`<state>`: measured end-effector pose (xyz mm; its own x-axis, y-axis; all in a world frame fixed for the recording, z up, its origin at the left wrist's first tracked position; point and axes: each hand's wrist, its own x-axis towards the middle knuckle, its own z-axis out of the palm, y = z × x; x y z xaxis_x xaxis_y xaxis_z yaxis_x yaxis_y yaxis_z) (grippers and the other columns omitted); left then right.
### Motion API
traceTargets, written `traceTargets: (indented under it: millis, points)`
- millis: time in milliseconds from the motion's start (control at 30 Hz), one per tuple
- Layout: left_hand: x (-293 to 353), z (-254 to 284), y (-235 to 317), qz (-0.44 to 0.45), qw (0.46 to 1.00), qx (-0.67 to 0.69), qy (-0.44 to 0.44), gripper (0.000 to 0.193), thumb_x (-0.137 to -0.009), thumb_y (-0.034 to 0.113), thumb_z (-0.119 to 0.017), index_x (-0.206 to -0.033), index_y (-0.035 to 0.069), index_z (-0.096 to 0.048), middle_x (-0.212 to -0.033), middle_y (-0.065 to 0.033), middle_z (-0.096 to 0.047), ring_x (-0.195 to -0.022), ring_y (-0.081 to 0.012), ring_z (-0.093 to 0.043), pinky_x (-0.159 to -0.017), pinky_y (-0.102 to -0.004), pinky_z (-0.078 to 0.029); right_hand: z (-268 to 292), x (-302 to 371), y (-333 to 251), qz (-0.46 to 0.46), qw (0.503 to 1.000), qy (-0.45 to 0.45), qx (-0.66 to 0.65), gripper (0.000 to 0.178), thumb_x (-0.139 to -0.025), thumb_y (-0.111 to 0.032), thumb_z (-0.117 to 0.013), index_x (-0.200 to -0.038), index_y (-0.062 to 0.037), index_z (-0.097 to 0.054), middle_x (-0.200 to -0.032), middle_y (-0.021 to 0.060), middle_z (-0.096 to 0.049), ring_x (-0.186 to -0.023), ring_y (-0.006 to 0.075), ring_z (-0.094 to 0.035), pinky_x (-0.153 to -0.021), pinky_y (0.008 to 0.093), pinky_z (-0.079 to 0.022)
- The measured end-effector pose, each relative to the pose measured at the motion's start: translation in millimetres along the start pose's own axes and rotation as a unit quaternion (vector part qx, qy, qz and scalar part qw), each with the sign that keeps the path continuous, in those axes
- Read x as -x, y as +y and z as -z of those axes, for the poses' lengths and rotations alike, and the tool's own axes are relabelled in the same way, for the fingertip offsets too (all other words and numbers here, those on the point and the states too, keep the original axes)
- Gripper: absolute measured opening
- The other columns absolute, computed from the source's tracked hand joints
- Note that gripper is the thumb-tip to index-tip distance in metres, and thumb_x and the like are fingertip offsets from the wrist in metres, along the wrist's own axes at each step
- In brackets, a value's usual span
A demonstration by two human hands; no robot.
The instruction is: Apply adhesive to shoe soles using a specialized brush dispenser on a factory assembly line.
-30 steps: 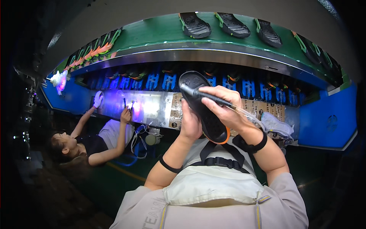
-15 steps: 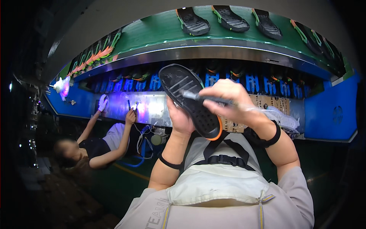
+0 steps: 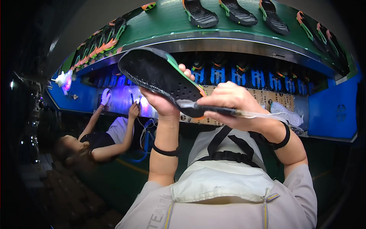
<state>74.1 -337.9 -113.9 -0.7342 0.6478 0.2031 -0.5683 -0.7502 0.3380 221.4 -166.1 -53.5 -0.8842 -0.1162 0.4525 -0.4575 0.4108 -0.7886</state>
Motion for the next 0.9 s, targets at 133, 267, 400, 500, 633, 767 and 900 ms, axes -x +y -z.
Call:
traceTargets:
  millis: [133, 267, 400, 500, 633, 767, 900]
  points:
    - [-9, -7, 13, -0.002, 0.998, -0.058, -0.026, 0.102, -0.082, 0.087, -0.048, -0.132, -0.002, -0.055, -0.122, -0.0194, -0.058, -0.101, -0.0306, -0.057, -0.092, -0.0463, -0.048, 10, -3, 2, 0.144, 0.980, -0.130, 0.043, 0.034, -0.081, -0.013, -0.084, -0.114, -0.0075, -0.076, -0.081, 0.0078, -0.067, -0.074, 0.0264, -0.062, -0.072, 0.0382, -0.046]
    - [-18, -20, 24, 0.083, 0.986, -0.118, -0.079, 0.114, -0.075, 0.091, -0.051, -0.137, -0.004, -0.051, -0.120, -0.0252, -0.058, -0.103, -0.0382, -0.059, -0.092, -0.0492, -0.051, 14, -13, -8, 0.097, 0.984, -0.070, 0.135, 0.036, -0.080, -0.012, -0.084, -0.114, -0.0067, -0.076, -0.076, 0.0061, -0.059, -0.073, 0.0256, -0.057, -0.069, 0.0381, -0.043]
    - [-29, -17, 31, 0.085, 0.973, -0.198, -0.081, 0.117, -0.078, 0.092, -0.047, -0.145, -0.005, -0.046, -0.127, -0.0291, -0.061, -0.110, -0.0416, -0.064, -0.096, -0.0524, -0.054, 15, -11, -8, 0.109, 0.977, -0.156, 0.092, 0.035, -0.080, -0.014, -0.084, -0.113, -0.0068, -0.076, -0.076, 0.0063, -0.060, -0.073, 0.0256, -0.057, -0.069, 0.0381, -0.043]
    - [-39, -9, 34, 0.092, 0.952, -0.289, -0.042, 0.112, -0.085, 0.088, -0.041, -0.148, -0.005, -0.044, -0.131, -0.0297, -0.062, -0.113, -0.0412, -0.067, -0.097, -0.0520, -0.056, 14, -17, -10, 0.012, 0.991, -0.080, 0.105, 0.036, -0.077, -0.014, -0.085, -0.111, -0.0059, -0.076, -0.081, 0.0080, -0.066, -0.078, 0.0272, -0.062, -0.071, 0.0393, -0.047]
    - [-51, -20, 42, 0.164, 0.925, -0.315, -0.134, 0.060, -0.110, 0.048, -0.043, -0.141, -0.002, -0.056, -0.131, -0.0133, -0.068, -0.118, -0.0204, -0.067, -0.104, -0.0352, -0.053, 13, -21, -4, 0.103, 0.973, -0.190, 0.085, 0.034, -0.078, -0.013, -0.085, -0.110, -0.0049, -0.077, -0.089, 0.0107, -0.072, -0.083, 0.0303, -0.066, -0.076, 0.0401, -0.048]
    - [-61, -48, 33, 0.212, 0.839, -0.483, -0.138, 0.055, -0.110, 0.047, -0.043, -0.127, 0.001, -0.067, -0.110, -0.0083, -0.073, -0.098, -0.0152, -0.067, -0.090, -0.0319, -0.053, 11, -23, -3, 0.069, 0.978, -0.090, 0.178, 0.035, -0.079, -0.015, -0.083, -0.113, -0.0094, -0.077, -0.094, 0.0105, -0.070, -0.089, 0.0319, -0.064, -0.082, 0.0428, -0.050]
    - [-74, -50, 23, 0.236, 0.697, -0.664, -0.134, 0.070, -0.107, 0.058, -0.043, -0.106, -0.006, -0.072, -0.096, -0.0148, -0.074, -0.089, -0.0197, -0.065, -0.087, -0.0356, -0.052, 14, -27, -12, 0.083, 0.958, -0.216, 0.171, 0.036, -0.076, -0.012, -0.084, -0.111, -0.0070, -0.075, -0.087, 0.0095, -0.067, -0.082, 0.0290, -0.063, -0.073, 0.0410, -0.051]
